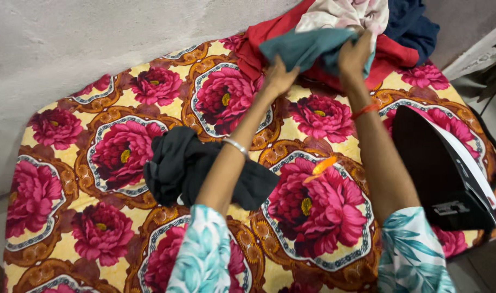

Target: The person irons a black t-shirt on a floral bedsheet. They first smooth the shirt, then use an electric iron to press the back and sleeves. The person flips the shirt to iron the front graphic and finishes by smoothing the fabric.

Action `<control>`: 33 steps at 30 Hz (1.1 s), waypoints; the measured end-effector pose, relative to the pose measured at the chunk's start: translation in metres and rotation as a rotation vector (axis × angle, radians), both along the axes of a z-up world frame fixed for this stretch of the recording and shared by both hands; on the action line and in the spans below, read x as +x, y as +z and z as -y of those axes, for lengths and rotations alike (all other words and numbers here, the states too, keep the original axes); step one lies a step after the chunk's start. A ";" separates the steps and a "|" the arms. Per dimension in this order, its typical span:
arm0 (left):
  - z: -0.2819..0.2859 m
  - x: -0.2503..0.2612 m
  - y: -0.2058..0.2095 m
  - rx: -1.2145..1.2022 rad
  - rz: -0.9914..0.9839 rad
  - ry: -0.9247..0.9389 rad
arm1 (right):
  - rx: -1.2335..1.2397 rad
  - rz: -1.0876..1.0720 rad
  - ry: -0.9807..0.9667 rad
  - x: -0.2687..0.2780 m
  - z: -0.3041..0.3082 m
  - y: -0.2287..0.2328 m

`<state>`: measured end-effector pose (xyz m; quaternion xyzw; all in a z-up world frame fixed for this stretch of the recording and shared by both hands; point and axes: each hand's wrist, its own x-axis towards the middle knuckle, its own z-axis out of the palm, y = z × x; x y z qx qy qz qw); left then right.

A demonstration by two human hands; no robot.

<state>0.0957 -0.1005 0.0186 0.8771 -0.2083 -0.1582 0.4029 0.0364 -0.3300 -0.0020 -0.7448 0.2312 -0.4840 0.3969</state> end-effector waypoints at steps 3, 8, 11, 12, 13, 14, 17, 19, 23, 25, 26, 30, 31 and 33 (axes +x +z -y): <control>0.064 0.040 -0.037 -0.513 0.163 -0.131 | -0.312 0.093 -0.033 0.003 0.014 0.038; 0.114 0.081 -0.079 -0.644 0.361 -0.187 | -0.649 -0.146 0.113 -0.025 -0.020 0.049; 0.105 0.078 -0.075 -0.261 0.213 -0.147 | -0.818 -0.369 0.113 -0.037 -0.031 0.016; 0.091 0.074 -0.079 -0.198 0.180 -0.184 | -0.825 -0.395 0.094 -0.037 -0.032 0.004; 0.077 0.070 -0.080 -0.135 0.147 -0.221 | -0.831 -0.421 0.075 -0.035 -0.029 -0.004; 0.067 0.065 -0.075 -0.113 0.249 -0.196 | -0.833 -0.448 0.091 -0.031 -0.022 -0.005; 0.037 0.052 -0.065 0.003 0.454 -0.177 | -0.804 -0.566 0.111 -0.027 -0.016 0.007; 0.018 0.050 -0.048 0.127 0.466 -0.224 | -0.753 -0.679 0.083 -0.029 -0.025 0.021; -0.025 0.029 -0.003 0.390 0.249 -0.368 | -0.746 -0.436 0.003 -0.066 -0.070 0.032; -0.048 0.012 0.024 0.506 0.232 -0.418 | -0.720 -0.292 -0.020 -0.082 -0.095 0.039; -0.064 -0.001 0.036 0.567 0.220 -0.378 | -0.661 -0.312 -0.027 -0.090 -0.109 0.041; -0.144 -0.047 0.084 0.684 0.258 -0.255 | -0.586 -0.317 0.039 -0.121 -0.167 0.043; -0.166 -0.056 0.091 0.684 0.290 -0.234 | -0.605 -0.297 0.078 -0.128 -0.181 0.042; -0.210 -0.067 0.099 0.677 0.251 -0.156 | -0.480 -0.381 0.282 -0.140 -0.217 0.037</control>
